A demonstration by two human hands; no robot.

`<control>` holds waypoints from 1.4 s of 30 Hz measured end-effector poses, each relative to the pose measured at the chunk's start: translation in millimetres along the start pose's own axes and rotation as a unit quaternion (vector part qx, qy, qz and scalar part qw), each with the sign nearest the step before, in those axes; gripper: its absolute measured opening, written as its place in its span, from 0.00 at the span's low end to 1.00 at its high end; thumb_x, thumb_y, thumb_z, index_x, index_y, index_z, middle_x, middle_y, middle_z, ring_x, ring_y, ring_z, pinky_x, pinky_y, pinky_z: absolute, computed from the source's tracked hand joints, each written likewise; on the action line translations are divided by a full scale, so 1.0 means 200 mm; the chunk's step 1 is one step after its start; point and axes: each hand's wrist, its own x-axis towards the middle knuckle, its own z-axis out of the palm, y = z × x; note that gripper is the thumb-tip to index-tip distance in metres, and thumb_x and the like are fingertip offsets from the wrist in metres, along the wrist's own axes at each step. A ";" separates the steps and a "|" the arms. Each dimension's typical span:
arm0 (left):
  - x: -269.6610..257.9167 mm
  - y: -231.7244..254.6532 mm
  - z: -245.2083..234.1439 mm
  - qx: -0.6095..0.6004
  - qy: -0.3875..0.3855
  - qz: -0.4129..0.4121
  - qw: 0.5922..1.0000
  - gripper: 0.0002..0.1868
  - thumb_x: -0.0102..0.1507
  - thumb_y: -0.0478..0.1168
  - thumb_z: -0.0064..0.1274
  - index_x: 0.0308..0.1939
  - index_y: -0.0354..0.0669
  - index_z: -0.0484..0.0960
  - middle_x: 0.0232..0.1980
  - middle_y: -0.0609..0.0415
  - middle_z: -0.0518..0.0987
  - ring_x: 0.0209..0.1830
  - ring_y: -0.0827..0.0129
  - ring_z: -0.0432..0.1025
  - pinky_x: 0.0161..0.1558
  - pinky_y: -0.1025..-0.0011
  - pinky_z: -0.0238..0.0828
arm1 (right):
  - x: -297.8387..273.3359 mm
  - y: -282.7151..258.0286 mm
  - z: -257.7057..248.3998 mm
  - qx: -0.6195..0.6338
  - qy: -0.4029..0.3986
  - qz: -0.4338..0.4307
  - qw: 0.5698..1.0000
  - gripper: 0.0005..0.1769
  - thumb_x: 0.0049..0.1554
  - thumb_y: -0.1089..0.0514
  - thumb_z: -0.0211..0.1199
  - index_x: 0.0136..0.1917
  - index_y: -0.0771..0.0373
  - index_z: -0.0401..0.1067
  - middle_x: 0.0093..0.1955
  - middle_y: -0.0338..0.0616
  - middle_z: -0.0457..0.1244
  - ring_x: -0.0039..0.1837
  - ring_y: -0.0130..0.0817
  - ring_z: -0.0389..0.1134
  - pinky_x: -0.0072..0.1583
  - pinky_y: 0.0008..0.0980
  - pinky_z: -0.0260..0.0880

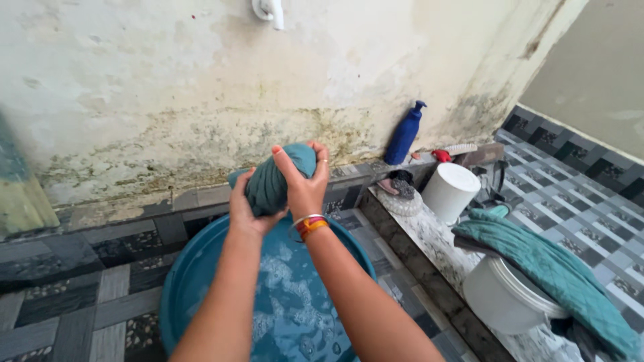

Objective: The person washes clothes in a tub of water, scrubbing and wringing out several items of clothing including shirts and towels, then placing them onto a white bucket.

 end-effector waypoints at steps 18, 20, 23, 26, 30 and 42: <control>-0.30 0.01 0.43 0.561 0.067 0.484 0.668 0.16 0.49 0.39 0.67 0.40 0.44 0.84 0.37 0.51 0.84 0.36 0.63 0.79 0.41 0.65 0.74 | 0.10 0.37 -0.33 0.300 0.013 0.497 0.814 0.16 0.56 0.42 0.59 0.49 0.54 0.73 0.48 0.43 0.69 0.48 0.43 0.73 0.51 0.47 0.76; -0.35 -0.03 0.49 0.593 0.017 0.513 0.620 0.16 0.48 0.40 0.68 0.38 0.44 0.84 0.37 0.50 0.83 0.37 0.62 0.79 0.40 0.64 0.74 | 0.10 0.41 -0.36 0.349 -0.008 0.521 0.779 0.18 0.56 0.41 0.57 0.49 0.55 0.74 0.48 0.43 0.69 0.48 0.43 0.73 0.51 0.46 0.77; -0.39 -0.04 0.51 0.625 -0.048 0.515 0.585 0.17 0.47 0.40 0.68 0.38 0.43 0.83 0.38 0.47 0.82 0.37 0.58 0.78 0.40 0.63 0.74 | 0.04 0.42 -0.40 0.380 -0.058 0.544 0.746 0.24 0.57 0.39 0.55 0.53 0.59 0.74 0.49 0.46 0.70 0.49 0.43 0.74 0.52 0.44 0.77; -0.37 0.00 0.49 0.646 -0.099 0.459 0.602 0.17 0.47 0.38 0.66 0.38 0.42 0.83 0.37 0.49 0.82 0.37 0.62 0.79 0.40 0.65 0.74 | 0.02 0.39 -0.41 0.347 -0.071 0.583 0.731 0.28 0.56 0.38 0.53 0.56 0.61 0.74 0.51 0.49 0.70 0.51 0.44 0.74 0.54 0.45 0.78; -0.34 0.04 0.43 0.620 -0.139 0.332 0.697 0.12 0.49 0.37 0.63 0.36 0.41 0.82 0.33 0.56 0.80 0.34 0.73 0.74 0.39 0.70 0.72 | 0.02 0.38 -0.39 0.317 -0.115 0.576 0.744 0.27 0.55 0.39 0.52 0.56 0.60 0.74 0.51 0.49 0.70 0.52 0.44 0.74 0.55 0.47 0.78; -0.29 0.08 0.30 0.504 -0.152 0.259 0.810 0.19 0.51 0.29 0.60 0.46 0.43 0.81 0.40 0.61 0.78 0.41 0.77 0.73 0.43 0.71 0.72 | -0.01 0.52 -0.40 0.344 -0.127 0.571 0.734 0.19 0.57 0.45 0.57 0.50 0.61 0.76 0.49 0.46 0.71 0.51 0.43 0.73 0.61 0.44 0.74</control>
